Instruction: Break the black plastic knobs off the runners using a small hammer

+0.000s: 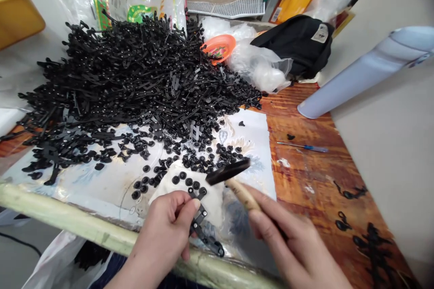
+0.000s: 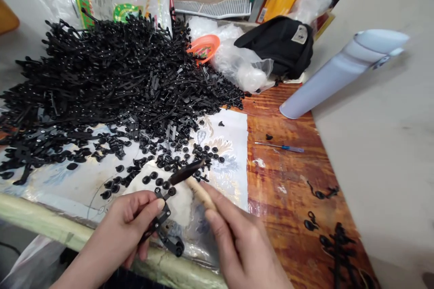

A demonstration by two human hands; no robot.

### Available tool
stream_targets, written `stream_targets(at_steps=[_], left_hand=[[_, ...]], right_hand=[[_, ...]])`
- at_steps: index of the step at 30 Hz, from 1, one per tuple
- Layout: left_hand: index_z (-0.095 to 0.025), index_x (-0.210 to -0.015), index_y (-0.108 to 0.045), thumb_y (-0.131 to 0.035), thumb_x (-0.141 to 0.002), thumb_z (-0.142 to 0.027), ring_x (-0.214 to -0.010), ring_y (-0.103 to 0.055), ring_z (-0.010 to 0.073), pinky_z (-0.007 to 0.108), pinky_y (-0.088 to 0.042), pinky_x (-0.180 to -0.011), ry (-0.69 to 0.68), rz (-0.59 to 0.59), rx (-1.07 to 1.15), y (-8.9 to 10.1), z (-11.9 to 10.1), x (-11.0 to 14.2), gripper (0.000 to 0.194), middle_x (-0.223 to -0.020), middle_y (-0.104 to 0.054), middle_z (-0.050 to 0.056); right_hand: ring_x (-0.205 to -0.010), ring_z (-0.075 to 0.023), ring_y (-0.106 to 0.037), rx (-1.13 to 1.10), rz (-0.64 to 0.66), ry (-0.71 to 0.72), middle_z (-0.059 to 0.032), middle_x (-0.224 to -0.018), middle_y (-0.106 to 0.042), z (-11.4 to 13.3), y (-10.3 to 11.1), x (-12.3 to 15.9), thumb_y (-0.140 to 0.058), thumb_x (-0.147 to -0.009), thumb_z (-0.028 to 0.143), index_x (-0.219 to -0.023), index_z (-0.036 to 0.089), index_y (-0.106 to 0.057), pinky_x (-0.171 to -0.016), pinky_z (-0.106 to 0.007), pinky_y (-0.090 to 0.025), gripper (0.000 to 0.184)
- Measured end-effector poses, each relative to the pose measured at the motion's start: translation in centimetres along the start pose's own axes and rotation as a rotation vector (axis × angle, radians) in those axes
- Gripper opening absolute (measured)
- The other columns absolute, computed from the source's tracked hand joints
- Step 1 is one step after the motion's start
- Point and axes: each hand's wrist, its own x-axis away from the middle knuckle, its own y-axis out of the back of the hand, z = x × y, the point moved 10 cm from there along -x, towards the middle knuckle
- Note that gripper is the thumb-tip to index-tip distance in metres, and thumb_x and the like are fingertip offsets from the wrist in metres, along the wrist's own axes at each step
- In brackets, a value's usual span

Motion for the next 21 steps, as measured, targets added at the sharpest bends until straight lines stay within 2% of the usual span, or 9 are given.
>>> stream_targets(at_steps=[2,4,8,11,12,14,16,18,21], left_hand=[[-0.025,-0.057,-0.038,-0.046,-0.087,-0.038,-0.033,-0.033,0.0093,0.022,-0.024,-0.036,-0.108,0.024,-0.096,0.1,-0.6,0.0,0.034,-0.042,-0.038,-0.009],[-0.024,-0.057,-0.035,-0.045,-0.089,-0.039,-0.044,-0.037,0.0119,0.024,-0.027,-0.043,-0.250,0.070,-0.254,-0.3,-1.7,0.4,0.037,-0.048,-0.033,-0.008],[-0.023,-0.058,-0.034,-0.042,-0.092,-0.035,-0.050,-0.038,0.0130,0.028,-0.025,-0.050,-0.440,0.203,-0.500,-1.5,-3.3,2.3,0.036,-0.052,-0.035,-0.006],[-0.022,-0.055,-0.042,-0.050,-0.089,-0.036,-0.050,-0.043,0.0134,0.028,-0.028,-0.053,-0.461,0.201,-0.488,-0.1,-3.8,3.5,0.038,-0.050,-0.041,-0.006],[-0.023,-0.057,-0.052,-0.057,-0.086,-0.039,-0.055,-0.049,0.0150,0.027,-0.033,-0.057,-0.446,0.175,-0.419,0.9,-3.8,3.6,0.033,-0.053,-0.050,-0.004],[-0.028,-0.079,-0.071,-0.071,-0.073,-0.051,-0.078,-0.062,0.0220,0.028,-0.042,-0.071,-0.393,0.145,-0.170,3.1,-3.2,3.6,0.024,-0.074,-0.068,0.000],[-0.030,-0.098,-0.075,-0.077,-0.055,-0.067,-0.091,-0.064,0.0277,0.031,-0.045,-0.078,-0.327,0.202,0.145,3.9,-2.2,3.3,0.057,-0.088,-0.074,0.004],[-0.027,-0.100,-0.077,-0.076,-0.045,-0.074,-0.077,-0.067,0.0262,0.032,-0.048,-0.069,-0.212,0.360,0.414,2.4,-0.9,3.2,0.073,-0.083,-0.076,0.007],[-0.024,-0.094,-0.080,-0.080,-0.057,-0.062,-0.057,-0.070,0.0196,0.028,-0.047,-0.056,0.011,0.552,0.659,-1.7,0.8,3.7,0.053,-0.078,-0.078,0.007]], right_hand=[[-0.066,-0.0167,-0.065,-0.147,-0.078,-0.087,-0.0015,-0.079,-0.069,0.0,1.2,-1.3,-0.051,-0.094,0.033,-0.120,0.024,-0.061,-0.058,-0.023,-0.053,0.029],[-0.069,-0.0180,-0.063,-0.263,-0.085,-0.154,-0.0013,-0.076,-0.067,0.4,1.2,-2.7,-0.059,-0.087,0.034,-0.100,0.022,-0.064,-0.057,-0.024,-0.050,0.018],[-0.073,-0.0170,-0.061,-0.465,0.216,-0.223,-0.0005,-0.079,-0.068,2.2,-2.7,-4.5,-0.068,-0.073,0.021,-0.080,0.020,-0.061,-0.063,-0.026,-0.046,0.010],[-0.066,-0.0134,-0.058,-0.676,0.369,-0.285,0.0015,-0.072,-0.068,2.8,-4.9,-4.6,-0.072,-0.068,0.015,-0.083,0.018,-0.062,-0.062,-0.025,-0.045,0.019],[-0.063,-0.0121,-0.058,-0.749,0.374,-0.317,0.0021,-0.071,-0.067,2.6,-5.2,-4.5,-0.075,-0.066,0.015,-0.086,0.018,-0.062,-0.061,-0.024,-0.045,0.023],[-0.059,-0.0093,-0.056,-0.865,0.347,-0.376,0.0026,-0.070,-0.068,2.1,-5.1,-4.4,-0.080,-0.063,0.019,-0.090,0.017,-0.062,-0.057,-0.021,-0.044,0.033],[-0.051,-0.0054,-0.051,-0.933,0.299,-0.423,0.0031,-0.069,-0.068,1.6,-4.7,-4.3,-0.084,-0.062,0.025,-0.092,0.018,-0.062,-0.046,-0.016,-0.037,0.038],[-0.042,-0.0022,-0.041,-0.981,0.259,-0.463,0.0037,-0.069,-0.068,1.3,-4.4,-4.1,-0.086,-0.061,0.031,-0.092,0.018,-0.061,-0.036,-0.014,-0.027,0.041],[-0.038,-0.0009,-0.036,-1.036,0.219,-0.489,0.0046,-0.069,-0.067,1.4,-4.8,-3.7,-0.087,-0.060,0.035,-0.092,0.019,-0.061,-0.032,-0.014,-0.022,0.044]])
